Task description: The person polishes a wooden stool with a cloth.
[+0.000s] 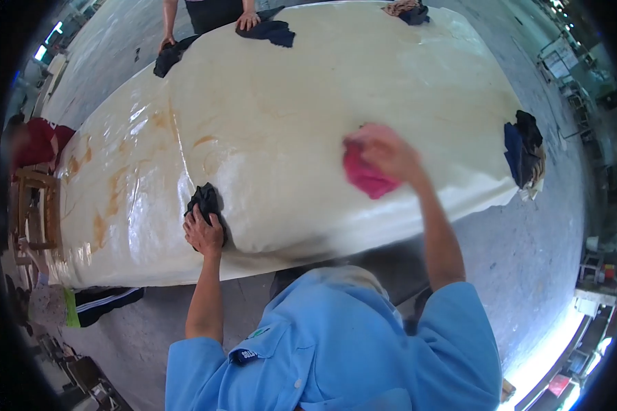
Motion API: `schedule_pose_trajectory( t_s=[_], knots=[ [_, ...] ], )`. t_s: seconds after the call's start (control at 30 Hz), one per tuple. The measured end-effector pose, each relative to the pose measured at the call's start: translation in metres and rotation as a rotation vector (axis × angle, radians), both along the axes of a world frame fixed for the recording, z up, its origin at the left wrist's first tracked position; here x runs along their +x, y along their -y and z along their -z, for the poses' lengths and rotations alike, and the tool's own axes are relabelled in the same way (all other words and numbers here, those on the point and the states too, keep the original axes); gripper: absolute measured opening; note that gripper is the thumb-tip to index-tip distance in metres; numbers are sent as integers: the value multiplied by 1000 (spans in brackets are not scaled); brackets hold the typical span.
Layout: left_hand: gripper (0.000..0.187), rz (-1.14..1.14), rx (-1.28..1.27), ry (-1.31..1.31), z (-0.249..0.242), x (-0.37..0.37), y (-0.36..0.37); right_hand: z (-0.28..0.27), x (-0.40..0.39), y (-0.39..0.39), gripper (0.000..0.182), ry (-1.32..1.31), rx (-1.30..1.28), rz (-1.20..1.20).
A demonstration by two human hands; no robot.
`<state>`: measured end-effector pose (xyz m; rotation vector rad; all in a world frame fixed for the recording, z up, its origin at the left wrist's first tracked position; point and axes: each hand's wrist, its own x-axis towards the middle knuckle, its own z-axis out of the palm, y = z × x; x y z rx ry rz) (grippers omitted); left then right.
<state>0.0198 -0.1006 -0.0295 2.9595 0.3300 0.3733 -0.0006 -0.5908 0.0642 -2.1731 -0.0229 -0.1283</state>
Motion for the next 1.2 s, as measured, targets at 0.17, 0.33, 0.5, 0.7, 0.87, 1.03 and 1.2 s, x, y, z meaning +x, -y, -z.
schedule_pose_trajectory(
  t_s=[0.17,0.33,0.5,0.7,0.87,1.03,1.2],
  knots=[
    [56,-10,3,-1,2,1,0,53,-9,-18,80,192,-657,128],
    [55,4,17,28,7,1,-2,82,-11,-39,95,10,-774,184],
    [54,-5,13,10,8,1,-2,90,-9,-41,84,51,-832,188],
    [55,-21,14,-14,5,1,-1,91,-16,-65,46,324,-847,238],
    [54,-15,13,-16,4,1,-1,100,-13,-65,39,284,-940,316],
    [54,-21,16,-5,6,1,-2,104,0,-58,35,200,-979,327],
    [54,-24,16,-5,7,2,-2,83,12,-57,32,379,-973,246]
  ],
)
